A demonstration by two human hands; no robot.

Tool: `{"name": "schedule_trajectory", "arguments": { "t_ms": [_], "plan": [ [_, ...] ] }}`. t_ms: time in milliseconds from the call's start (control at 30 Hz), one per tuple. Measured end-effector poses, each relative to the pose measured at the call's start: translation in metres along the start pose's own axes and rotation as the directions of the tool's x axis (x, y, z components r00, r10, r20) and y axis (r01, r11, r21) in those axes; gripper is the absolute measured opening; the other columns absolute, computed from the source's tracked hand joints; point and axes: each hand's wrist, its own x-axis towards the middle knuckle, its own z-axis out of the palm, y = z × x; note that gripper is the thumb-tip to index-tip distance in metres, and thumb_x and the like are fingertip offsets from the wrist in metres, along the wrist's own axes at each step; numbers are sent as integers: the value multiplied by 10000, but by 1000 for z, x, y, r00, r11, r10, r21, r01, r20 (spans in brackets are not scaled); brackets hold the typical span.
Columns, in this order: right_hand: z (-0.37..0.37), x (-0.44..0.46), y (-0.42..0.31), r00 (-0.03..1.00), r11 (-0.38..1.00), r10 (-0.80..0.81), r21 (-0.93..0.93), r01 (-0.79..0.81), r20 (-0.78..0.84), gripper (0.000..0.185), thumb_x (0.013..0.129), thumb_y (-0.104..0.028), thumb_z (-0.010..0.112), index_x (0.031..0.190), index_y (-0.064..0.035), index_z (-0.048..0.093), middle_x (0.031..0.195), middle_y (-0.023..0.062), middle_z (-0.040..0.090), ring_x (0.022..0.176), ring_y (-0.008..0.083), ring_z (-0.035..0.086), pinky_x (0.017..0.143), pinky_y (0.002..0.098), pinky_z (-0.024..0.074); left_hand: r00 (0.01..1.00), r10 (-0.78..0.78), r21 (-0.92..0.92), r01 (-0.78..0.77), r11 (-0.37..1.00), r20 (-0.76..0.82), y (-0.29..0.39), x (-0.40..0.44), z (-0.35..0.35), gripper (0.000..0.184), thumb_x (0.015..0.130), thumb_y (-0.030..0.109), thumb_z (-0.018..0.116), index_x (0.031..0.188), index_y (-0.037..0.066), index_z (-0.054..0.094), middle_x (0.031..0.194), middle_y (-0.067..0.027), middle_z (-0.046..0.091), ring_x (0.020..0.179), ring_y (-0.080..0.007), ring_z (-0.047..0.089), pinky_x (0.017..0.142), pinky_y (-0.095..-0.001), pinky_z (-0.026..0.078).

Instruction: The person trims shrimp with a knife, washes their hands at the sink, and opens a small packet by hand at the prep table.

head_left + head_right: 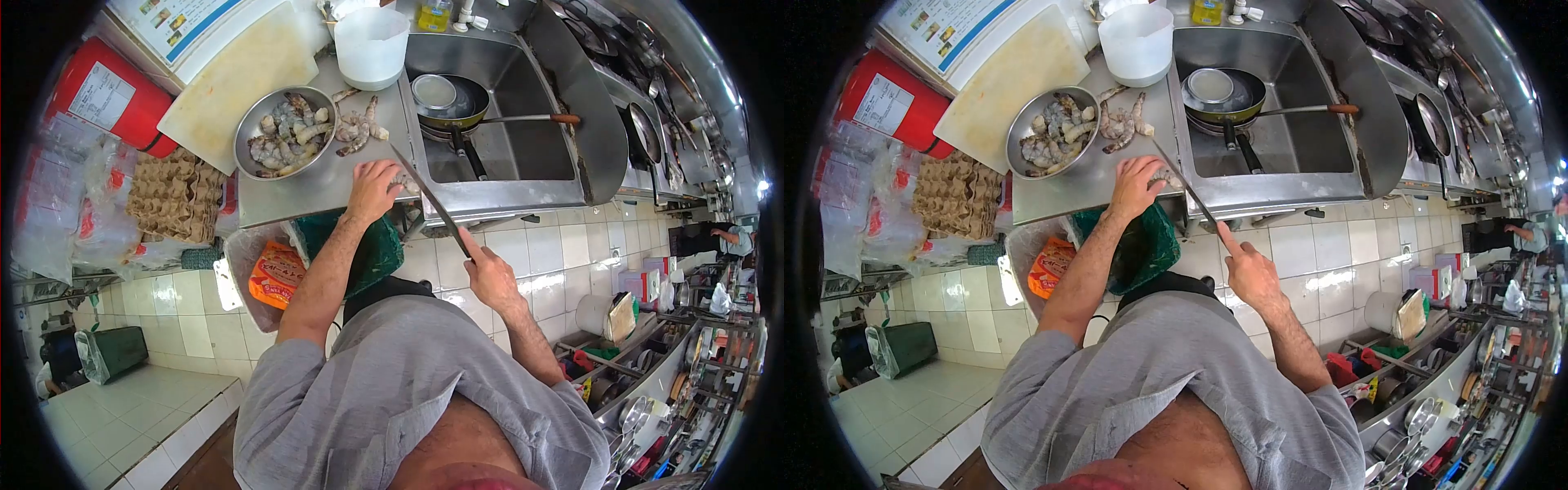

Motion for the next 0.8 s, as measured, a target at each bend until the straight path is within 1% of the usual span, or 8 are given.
{"name": "schedule_trajectory", "arguments": {
  "t_ms": [100,300,433,533,633,733,767,800],
  "plan": [
    [5,-10,7,1000,1000,19,14,-19,-13,698,861,-81,587,1467,-241,281,911,186,610,797,367,623,734,466,511,996,-32,-27,35,999,86,-8,4,14,275,762,153,705,1026,112,640,1003,-44,592,1028,-249,541,982,-453,321],
    [1,-22,5,997,997,70,-42,-68,43,676,871,-89,570,1466,-238,285,897,187,602,783,365,626,719,460,518,996,-45,-59,50,997,82,-6,4,16,248,753,142,710,985,82,647,964,-53,614,996,-262,557,949,-429,350],
    [-1,-10,-2,996,996,66,-68,-63,56,668,877,-94,557,1467,-242,281,893,192,597,781,366,627,712,463,520,994,-52,-57,58,997,101,-7,5,15,251,745,135,712,981,81,646,964,-56,613,994,-265,557,949,-431,352],
    [7,10,1,1000,994,4,-111,-1,18,681,882,-98,530,1480,-235,235,893,190,592,745,352,630,685,464,526,992,-54,-67,62,996,112,-7,6,16,265,743,136,712,994,86,642,969,-60,609,1004,-269,552,954,-427,348],
    [9,16,0,1000,998,19,-62,-19,3,683,871,-88,556,1469,-247,266,911,198,596,787,377,624,719,470,524,988,-68,-52,76,996,140,-9,6,14,269,755,153,697,1010,94,636,978,-57,604,1016,-264,545,959,-429,343],
    [9,3,10,997,997,79,-14,-80,-13,691,868,-82,561,1469,-241,259,951,208,597,840,386,618,760,468,516,976,-135,17,134,991,170,-1,10,20,331,739,207,700,1046,102,632,1067,-60,569,1076,-267,510,965,-448,326],
    [12,-1,13,998,996,46,82,-43,-41,695,868,-82,563,1470,-239,254,975,212,597,875,387,612,784,466,507,978,-122,47,116,992,169,3,10,21,360,730,221,703,1061,104,629,1093,-68,552,1097,-271,496,966,-453,320],
    [11,-4,14,997,985,13,171,1,-76,698,868,-82,566,1471,-236,250,998,217,598,910,388,607,809,465,498,962,-125,64,113,992,242,2,12,24,397,715,228,714,1083,109,622,1106,-76,536,1112,-277,483,972,-456,308]
  ]
}}
